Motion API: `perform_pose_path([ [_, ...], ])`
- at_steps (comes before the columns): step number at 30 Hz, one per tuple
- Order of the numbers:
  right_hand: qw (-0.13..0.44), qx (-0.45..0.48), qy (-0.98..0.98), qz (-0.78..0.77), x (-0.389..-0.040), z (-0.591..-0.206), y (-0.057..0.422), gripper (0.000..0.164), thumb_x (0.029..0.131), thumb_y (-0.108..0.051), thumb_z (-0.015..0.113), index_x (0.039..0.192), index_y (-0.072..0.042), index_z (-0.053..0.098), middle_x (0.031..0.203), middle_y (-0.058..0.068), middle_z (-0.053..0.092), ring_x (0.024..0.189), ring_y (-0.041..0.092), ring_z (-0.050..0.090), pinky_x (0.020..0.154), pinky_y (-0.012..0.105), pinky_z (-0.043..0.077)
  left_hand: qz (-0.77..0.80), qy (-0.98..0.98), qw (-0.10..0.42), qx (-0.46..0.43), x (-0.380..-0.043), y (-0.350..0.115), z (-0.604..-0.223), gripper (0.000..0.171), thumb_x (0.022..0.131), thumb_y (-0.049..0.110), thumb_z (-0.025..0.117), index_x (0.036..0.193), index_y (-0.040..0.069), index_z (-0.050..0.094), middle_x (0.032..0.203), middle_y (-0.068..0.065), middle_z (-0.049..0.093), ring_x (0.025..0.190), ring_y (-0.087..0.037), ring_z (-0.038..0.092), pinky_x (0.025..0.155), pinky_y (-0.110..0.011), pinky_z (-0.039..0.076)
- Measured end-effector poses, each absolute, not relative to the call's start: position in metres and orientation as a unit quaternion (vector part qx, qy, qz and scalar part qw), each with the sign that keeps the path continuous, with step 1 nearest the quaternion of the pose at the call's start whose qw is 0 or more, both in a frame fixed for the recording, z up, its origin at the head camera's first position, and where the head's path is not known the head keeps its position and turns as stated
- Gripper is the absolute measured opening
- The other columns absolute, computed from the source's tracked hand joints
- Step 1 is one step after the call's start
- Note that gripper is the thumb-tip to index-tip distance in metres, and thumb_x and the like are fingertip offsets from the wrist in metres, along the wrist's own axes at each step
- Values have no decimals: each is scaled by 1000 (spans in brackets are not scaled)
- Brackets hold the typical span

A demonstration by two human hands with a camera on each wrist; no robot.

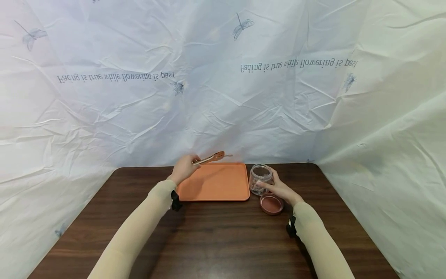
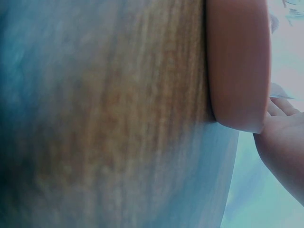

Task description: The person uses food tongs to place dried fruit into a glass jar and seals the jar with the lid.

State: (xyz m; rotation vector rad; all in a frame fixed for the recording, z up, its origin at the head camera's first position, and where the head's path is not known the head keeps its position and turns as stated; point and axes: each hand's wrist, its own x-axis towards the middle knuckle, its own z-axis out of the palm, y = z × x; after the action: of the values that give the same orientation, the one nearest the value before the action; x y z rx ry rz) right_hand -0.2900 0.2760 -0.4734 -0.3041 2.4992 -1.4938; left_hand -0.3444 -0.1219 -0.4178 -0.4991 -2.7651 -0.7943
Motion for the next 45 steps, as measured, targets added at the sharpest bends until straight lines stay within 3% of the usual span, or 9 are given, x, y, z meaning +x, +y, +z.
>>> perform_pose_path([
  [9, 104, -106, 850, -506, -291, -473, 276, 100, 101, -46, 60, 160, -19, -15, 165, 26, -2, 151, 47, 3, 111, 67, 26, -322, -913, 164, -191, -349, -125, -385, 18, 94, 17, 74, 110, 8, 73, 94, -7, 70, 76, -20, 63, 69, -39, 52],
  [17, 105, -106, 850, -505, -290, -473, 276, 98, 101, -46, 59, 160, -21, -16, 165, 25, -3, 151, 46, 3, 111, 67, 27, -330, -902, 198, -195, -347, -127, -361, 16, 94, 17, 74, 109, 11, 74, 96, -6, 70, 80, -23, 63, 74, -44, 51],
  [32, 104, -100, 855, -498, -291, -474, 276, 100, 100, -48, 60, 160, -21, -16, 165, 24, -5, 151, 46, 1, 111, 67, 25, -262, -916, 157, -259, -321, -95, -341, 25, 95, 24, 73, 117, 13, 73, 110, -5, 72, 101, -22, 66, 85, -41, 54],
  [45, 108, -106, 849, -506, -293, -474, 275, 100, 101, -47, 59, 160, -19, -17, 165, 26, -4, 151, 47, 2, 111, 66, 27, -196, -905, 140, -351, -295, -66, -338, 19, 95, 20, 73, 114, 14, 73, 107, -1, 72, 94, -15, 66, 79, -32, 54],
])
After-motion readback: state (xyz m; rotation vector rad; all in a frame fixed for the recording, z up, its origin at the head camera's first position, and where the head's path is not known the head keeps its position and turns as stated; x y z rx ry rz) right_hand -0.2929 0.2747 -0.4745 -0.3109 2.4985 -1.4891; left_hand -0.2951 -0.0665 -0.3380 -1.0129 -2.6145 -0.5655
